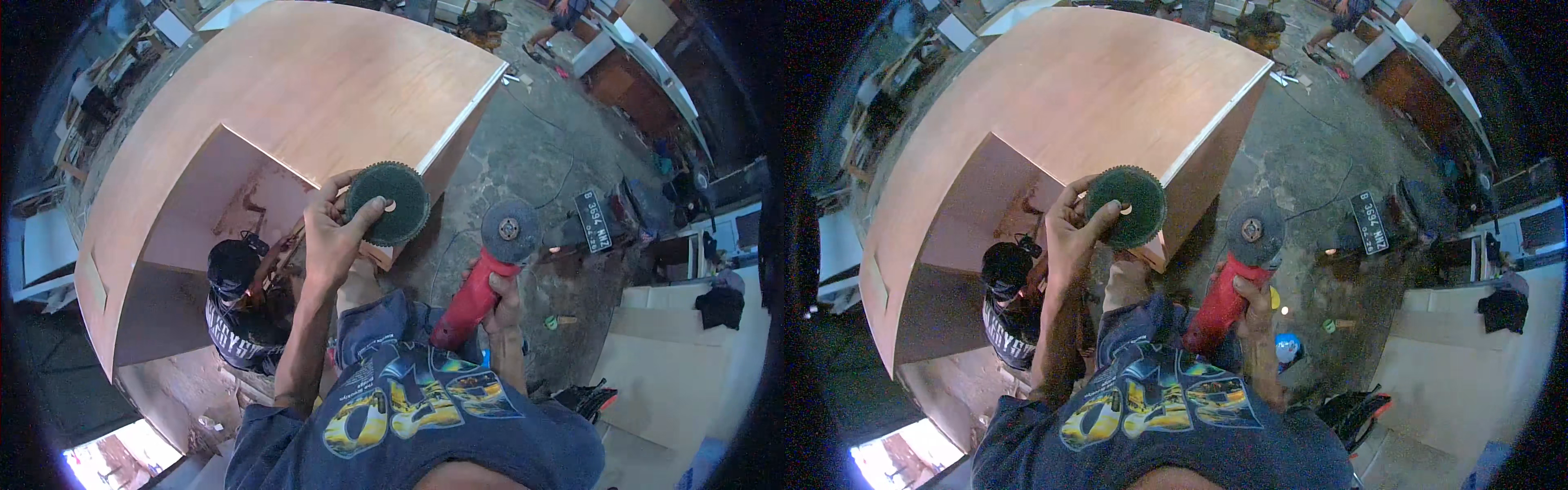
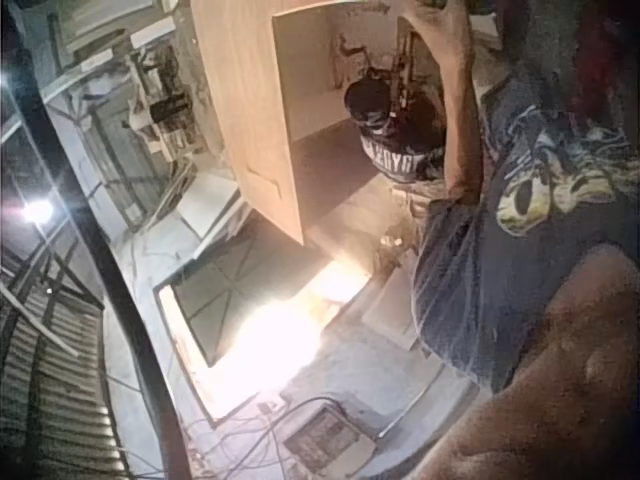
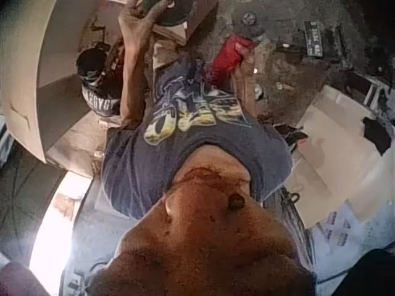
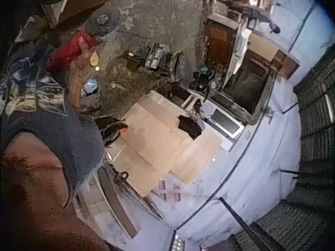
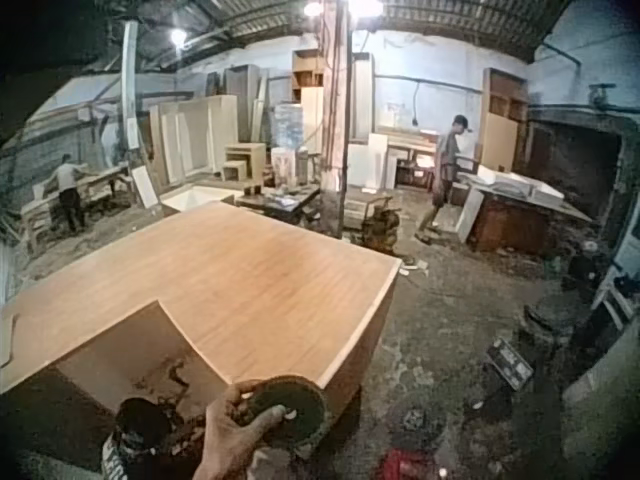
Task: The person sands the edge of a large wooden board using a hand-held angle grinder equipped with a sanding disc.
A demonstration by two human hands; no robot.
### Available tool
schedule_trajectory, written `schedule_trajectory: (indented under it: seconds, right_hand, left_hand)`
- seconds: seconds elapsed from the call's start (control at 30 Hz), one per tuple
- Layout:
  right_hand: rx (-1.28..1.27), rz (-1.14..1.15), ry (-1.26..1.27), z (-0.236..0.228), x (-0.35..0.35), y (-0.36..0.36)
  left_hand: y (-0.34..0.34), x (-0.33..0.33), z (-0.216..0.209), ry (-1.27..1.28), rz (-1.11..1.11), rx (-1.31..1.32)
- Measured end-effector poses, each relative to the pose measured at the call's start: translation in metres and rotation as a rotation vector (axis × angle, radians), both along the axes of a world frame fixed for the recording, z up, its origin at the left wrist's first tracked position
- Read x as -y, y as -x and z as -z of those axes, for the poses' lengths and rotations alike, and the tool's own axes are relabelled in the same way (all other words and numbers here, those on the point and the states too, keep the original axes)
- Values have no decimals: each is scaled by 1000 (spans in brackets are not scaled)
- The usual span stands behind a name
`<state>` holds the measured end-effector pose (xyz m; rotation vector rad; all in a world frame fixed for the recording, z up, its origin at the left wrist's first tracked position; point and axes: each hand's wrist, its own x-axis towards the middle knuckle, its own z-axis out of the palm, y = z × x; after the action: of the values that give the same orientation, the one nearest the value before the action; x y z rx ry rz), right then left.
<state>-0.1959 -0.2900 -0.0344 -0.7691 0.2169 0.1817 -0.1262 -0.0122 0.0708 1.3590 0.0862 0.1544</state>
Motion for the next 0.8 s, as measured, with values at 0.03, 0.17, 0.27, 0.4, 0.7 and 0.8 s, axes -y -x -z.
schedule_trajectory:
  seconds: [0.03,0.17,0.27,0.4,0.7,0.8]
  right_hand:
    - [-28,-3,-4,-3,-1,1]
    - [24,31,-1,8,-2,-2]
    - [-18,46,54,3,-4,-4]
    - [29,-1,30,5,-1,-10]
    - [-99,52,41,13,-10,-18]
    - [-128,33,22,8,-12,-23]
  left_hand:
    - [-1,0,3,-7,-8,-1]
    - [-13,-14,25,-187,11,-31]
    - [-44,-26,62,-491,65,421]
    - [-69,-36,81,-533,207,314]
    - [-87,-64,99,-659,158,220]
    - [-85,-63,97,-459,155,24]
